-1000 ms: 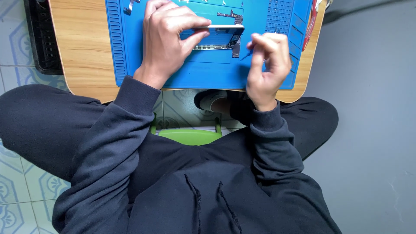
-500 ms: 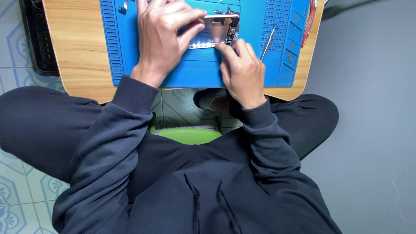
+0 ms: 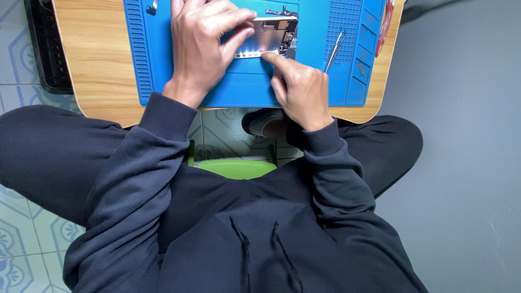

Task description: The person sits cross-legged on the floor and uses a screwdriver and tweezers to work on a disassembled smartphone placed on a blue mat. They remove and reattach small components and screws, briefly pause to open a small bottle, and continue the repair process.

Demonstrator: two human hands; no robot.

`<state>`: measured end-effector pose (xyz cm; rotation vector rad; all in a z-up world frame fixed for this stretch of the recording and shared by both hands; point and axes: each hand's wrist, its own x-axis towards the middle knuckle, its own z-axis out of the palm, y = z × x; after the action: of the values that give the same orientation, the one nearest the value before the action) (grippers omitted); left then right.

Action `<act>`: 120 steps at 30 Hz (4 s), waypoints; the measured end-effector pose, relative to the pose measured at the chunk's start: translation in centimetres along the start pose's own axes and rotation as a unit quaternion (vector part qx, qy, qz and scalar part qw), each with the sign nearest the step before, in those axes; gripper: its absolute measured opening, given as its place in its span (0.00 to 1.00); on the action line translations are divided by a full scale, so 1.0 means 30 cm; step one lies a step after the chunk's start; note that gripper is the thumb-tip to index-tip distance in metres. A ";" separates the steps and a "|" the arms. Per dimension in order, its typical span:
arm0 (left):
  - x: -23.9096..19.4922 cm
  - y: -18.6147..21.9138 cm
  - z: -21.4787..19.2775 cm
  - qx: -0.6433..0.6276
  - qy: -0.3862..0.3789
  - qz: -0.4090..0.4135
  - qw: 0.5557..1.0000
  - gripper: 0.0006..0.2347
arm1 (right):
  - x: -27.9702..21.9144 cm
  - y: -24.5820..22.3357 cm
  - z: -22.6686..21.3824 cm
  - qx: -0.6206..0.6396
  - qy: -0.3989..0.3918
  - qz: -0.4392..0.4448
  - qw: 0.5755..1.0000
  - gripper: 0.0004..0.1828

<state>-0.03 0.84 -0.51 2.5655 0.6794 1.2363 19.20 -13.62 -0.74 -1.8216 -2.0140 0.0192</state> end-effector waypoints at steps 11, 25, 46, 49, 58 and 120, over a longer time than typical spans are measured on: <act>-0.001 0.031 -0.008 -0.017 0.017 -0.005 1.000 0.04 | 0.002 -0.020 0.019 -0.041 0.035 0.024 0.998 0.14; -0.007 0.082 -0.021 -0.009 0.033 -0.021 0.999 0.05 | -0.034 -0.088 0.128 -0.023 0.071 0.075 0.994 0.13; 0.000 -0.028 0.002 0.026 0.024 0.065 0.997 0.05 | 0.003 -0.074 -0.125 0.153 0.123 0.035 0.980 0.14; -0.004 -0.059 0.012 0.028 0.009 0.049 0.998 0.05 | 0.009 -0.033 -0.163 0.211 0.169 0.067 0.960 0.29; -0.037 -0.084 0.040 0.084 -0.052 0.036 0.994 0.04 | -0.002 0.174 -0.151 0.235 0.339 0.126 0.902 0.20; -0.522 -0.912 -0.369 0.334 -0.284 -0.286 0.852 0.22 | -0.205 0.067 -0.058 0.068 0.275 -0.033 0.958 0.08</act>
<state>-25.70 16.87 -14.66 2.6357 1.7628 0.0071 21.96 -19.67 -1.57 -1.4666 -1.6288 -0.3262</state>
